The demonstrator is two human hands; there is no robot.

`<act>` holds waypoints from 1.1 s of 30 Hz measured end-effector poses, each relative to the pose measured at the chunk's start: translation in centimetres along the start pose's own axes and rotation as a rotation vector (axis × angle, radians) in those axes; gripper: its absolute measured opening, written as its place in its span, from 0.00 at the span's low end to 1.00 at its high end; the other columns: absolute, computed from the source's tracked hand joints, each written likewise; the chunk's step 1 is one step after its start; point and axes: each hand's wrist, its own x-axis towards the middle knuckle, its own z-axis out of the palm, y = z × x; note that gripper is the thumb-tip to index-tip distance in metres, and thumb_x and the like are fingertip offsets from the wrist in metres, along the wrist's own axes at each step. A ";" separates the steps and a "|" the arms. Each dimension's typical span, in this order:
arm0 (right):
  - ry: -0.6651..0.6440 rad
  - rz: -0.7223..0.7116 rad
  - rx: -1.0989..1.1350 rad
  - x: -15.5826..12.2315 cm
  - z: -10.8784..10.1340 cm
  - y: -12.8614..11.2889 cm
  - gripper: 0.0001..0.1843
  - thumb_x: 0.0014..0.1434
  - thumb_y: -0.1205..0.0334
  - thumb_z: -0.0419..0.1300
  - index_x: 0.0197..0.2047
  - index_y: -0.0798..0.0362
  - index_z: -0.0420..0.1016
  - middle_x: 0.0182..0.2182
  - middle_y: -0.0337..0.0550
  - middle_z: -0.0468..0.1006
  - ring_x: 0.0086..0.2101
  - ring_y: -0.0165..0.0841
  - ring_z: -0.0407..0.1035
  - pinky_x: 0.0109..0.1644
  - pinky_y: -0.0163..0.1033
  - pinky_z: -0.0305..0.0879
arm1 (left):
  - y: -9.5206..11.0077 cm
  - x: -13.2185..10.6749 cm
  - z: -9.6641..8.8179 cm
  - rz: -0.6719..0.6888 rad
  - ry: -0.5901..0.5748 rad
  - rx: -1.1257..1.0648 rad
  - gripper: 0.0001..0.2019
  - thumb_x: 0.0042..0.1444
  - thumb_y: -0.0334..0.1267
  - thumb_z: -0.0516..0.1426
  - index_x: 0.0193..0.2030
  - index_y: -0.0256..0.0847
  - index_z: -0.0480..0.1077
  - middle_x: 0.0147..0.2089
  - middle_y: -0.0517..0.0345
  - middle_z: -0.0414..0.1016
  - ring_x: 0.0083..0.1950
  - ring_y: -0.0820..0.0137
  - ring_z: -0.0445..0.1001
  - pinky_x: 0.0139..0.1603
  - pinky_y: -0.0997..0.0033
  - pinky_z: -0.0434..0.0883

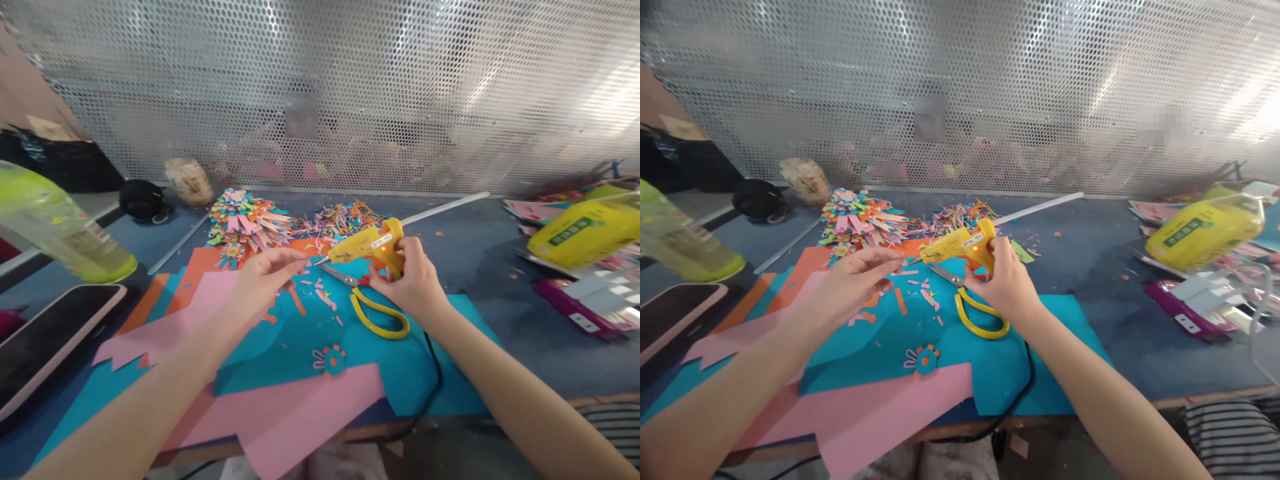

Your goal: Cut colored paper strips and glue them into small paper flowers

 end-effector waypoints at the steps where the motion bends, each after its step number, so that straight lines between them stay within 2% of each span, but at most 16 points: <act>1: -0.003 0.002 0.005 0.0 0.0 0.0 0.18 0.45 0.57 0.58 0.35 0.50 0.52 0.28 0.41 0.67 0.25 0.30 0.66 0.22 0.32 0.61 | 0.0 0.0 0.0 -0.001 0.003 0.006 0.12 0.43 0.44 0.61 0.34 0.42 0.72 0.30 0.59 0.74 0.28 0.76 0.70 0.23 0.79 0.63; 6: -0.023 0.041 0.023 0.0 0.0 0.3 0.18 0.45 0.58 0.59 0.35 0.50 0.53 0.29 0.40 0.68 0.21 0.27 0.64 0.22 0.33 0.62 | 0.4 0.0 0.0 -0.026 0.029 0.034 0.12 0.42 0.43 0.62 0.34 0.39 0.73 0.31 0.56 0.74 0.32 0.73 0.71 0.26 0.79 0.65; 10: -0.011 0.058 0.012 0.1 0.0 0.4 0.19 0.44 0.57 0.59 0.35 0.50 0.52 0.30 0.40 0.68 0.19 0.25 0.61 0.22 0.34 0.62 | 0.6 0.1 0.1 -0.042 0.039 0.043 0.13 0.40 0.41 0.63 0.35 0.39 0.73 0.28 0.57 0.75 0.27 0.76 0.70 0.25 0.78 0.64; 14: 0.005 0.045 0.010 0.1 0.0 0.3 0.20 0.44 0.56 0.60 0.35 0.50 0.52 0.29 0.39 0.68 0.18 0.24 0.60 0.20 0.33 0.60 | 0.6 0.0 0.1 -0.029 0.059 0.045 0.11 0.42 0.40 0.62 0.34 0.40 0.74 0.29 0.56 0.76 0.29 0.74 0.71 0.26 0.78 0.65; 18: 0.045 0.006 -0.018 -0.1 0.0 0.3 0.21 0.44 0.56 0.61 0.36 0.50 0.54 0.30 0.40 0.68 0.20 0.27 0.63 0.20 0.33 0.60 | 0.4 -0.1 0.0 -0.012 0.037 0.063 0.12 0.43 0.42 0.61 0.35 0.41 0.73 0.29 0.57 0.75 0.25 0.76 0.69 0.23 0.78 0.63; 22: 0.016 0.000 0.000 -0.3 0.2 0.4 0.20 0.45 0.55 0.60 0.37 0.50 0.55 0.30 0.43 0.69 0.24 0.32 0.67 0.20 0.35 0.62 | 0.5 -0.3 -0.1 0.019 0.012 0.081 0.12 0.43 0.41 0.61 0.36 0.40 0.73 0.28 0.58 0.74 0.22 0.78 0.67 0.22 0.78 0.62; 33: -0.038 0.007 -0.001 -0.4 0.4 -0.1 0.17 0.49 0.52 0.58 0.35 0.50 0.55 0.27 0.42 0.70 0.20 0.31 0.66 0.20 0.37 0.63 | 0.7 -0.2 0.0 0.037 0.031 0.070 0.11 0.42 0.40 0.61 0.33 0.39 0.73 0.26 0.58 0.74 0.21 0.78 0.66 0.22 0.76 0.63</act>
